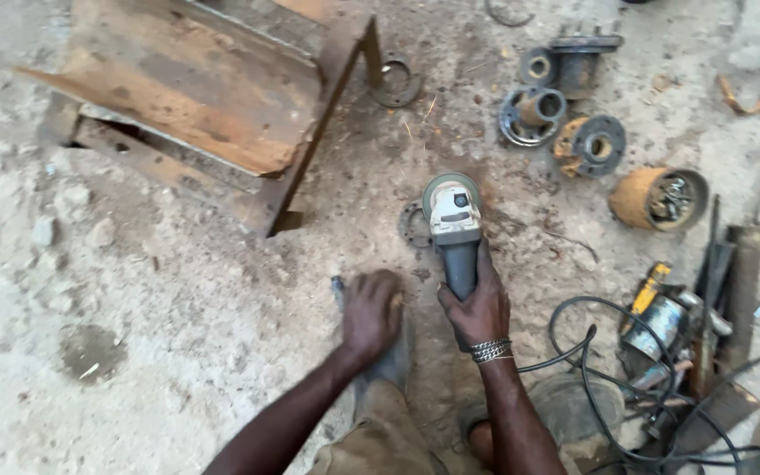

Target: The person uses an angle grinder to clean and smooth the surfaces of several small metal parts on the floor. The person holds each part with the left hand and grinds it with the right hand, producing sparks, then sets the part aside and picks up the next one.

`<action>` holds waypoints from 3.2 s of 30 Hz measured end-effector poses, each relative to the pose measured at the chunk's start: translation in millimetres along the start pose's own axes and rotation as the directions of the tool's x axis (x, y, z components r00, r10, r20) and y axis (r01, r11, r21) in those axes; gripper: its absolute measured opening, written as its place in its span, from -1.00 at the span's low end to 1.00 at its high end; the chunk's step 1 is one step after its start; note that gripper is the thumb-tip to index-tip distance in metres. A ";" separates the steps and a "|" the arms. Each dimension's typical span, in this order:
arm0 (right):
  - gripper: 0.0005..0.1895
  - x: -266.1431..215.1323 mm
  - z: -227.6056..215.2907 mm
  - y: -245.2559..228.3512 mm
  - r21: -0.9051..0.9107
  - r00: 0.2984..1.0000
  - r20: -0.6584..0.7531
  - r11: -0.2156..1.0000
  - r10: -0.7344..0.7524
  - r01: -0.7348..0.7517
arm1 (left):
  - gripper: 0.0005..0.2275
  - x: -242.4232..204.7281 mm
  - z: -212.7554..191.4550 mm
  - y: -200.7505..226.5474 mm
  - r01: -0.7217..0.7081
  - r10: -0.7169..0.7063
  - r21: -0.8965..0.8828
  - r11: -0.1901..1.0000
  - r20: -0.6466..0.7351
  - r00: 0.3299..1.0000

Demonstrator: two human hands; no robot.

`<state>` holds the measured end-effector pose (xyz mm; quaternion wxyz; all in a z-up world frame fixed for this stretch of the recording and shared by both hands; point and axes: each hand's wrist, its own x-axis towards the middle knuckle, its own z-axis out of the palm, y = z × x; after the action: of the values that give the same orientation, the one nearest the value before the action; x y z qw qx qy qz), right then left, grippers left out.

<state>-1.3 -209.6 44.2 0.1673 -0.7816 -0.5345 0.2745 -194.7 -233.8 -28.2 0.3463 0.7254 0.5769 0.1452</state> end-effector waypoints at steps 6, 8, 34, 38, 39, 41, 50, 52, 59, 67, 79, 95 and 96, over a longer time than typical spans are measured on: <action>0.15 5.4 -3.9 -6.0 -0.065 0.974 0.157 0.986 0.162 -0.154 | -0.62 -20.6 9.0 5.6 -0.101 0.093 0.038 0.994 0.175 0.980; 0.14 4.9 -2.0 -5.6 -0.026 0.991 0.080 0.994 0.111 -0.109 | -0.61 -24.6 8.9 7.2 -0.108 0.097 0.068 0.992 0.153 0.984; -0.01 8.6 -43.2 37.3 0.430 0.981 -0.192 0.894 -0.040 0.121 | -0.90 -129.8 -278.7 33.9 -0.161 0.100 -0.001 0.987 -0.780 0.618; -0.09 17.4 -36.0 42.1 0.581 0.959 -0.281 0.787 -0.045 0.207 | -0.82 -111.2 -389.8 132.4 -0.241 0.300 0.218 0.946 -0.301 0.905; -0.11 16.9 -37.7 44.5 0.595 0.945 -0.319 0.762 -0.066 0.254 | -0.79 -96.5 -402.9 155.9 -0.264 0.306 0.321 0.909 -0.088 0.948; -0.08 19.0 -47.0 46.8 0.634 0.953 -0.302 0.739 -0.035 0.228 | -0.70 -56.4 -400.7 194.1 -0.187 0.062 0.448 0.874 0.279 0.958; -0.14 11.7 -74.7 37.2 0.771 0.959 -0.278 0.607 0.047 0.193 | -0.65 103.3 -168.9 151.8 -0.370 -0.152 0.643 0.670 0.607 0.780; -0.12 8.0 -67.4 35.9 0.773 0.962 -0.260 0.614 0.081 0.157 | -0.61 111.3 -112.7 115.5 -0.248 -0.142 0.596 0.764 0.529 0.837; -0.06 26.3 -45.9 21.5 0.808 0.981 -0.179 0.579 0.075 0.103 | -0.65 80.9 9.0 34.4 0.112 -0.072 0.174 0.978 -0.220 0.973; -0.05 53.1 -37.3 6.6 0.795 0.997 -0.078 0.603 -0.009 0.067 | -0.72 80.1 7.3 -13.4 0.104 -0.068 0.062 0.993 -0.431 0.900; -0.02 13.7 -27.6 21.8 0.441 0.991 -0.107 0.889 -0.082 0.121 | -0.41 112.5 -132.3 31.2 -0.338 -0.222 0.580 0.741 0.687 0.692; 0.10 11.7 19.3 -39.5 -0.034 0.991 0.107 0.996 -0.077 0.081 | -0.58 114.2 -291.8 22.4 -0.232 -0.185 0.494 0.838 0.657 0.731; 0.10 11.2 19.5 -43.6 -0.066 0.989 0.106 0.991 -0.106 0.113 | -0.59 124.6 -292.8 25.2 -0.215 -0.215 0.510 0.832 0.656 0.724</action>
<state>-42.5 -183.6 50.1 0.1265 -0.7415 -0.5941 0.2851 -318.5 -21.4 175.4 0.3099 0.7941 0.4221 -0.3084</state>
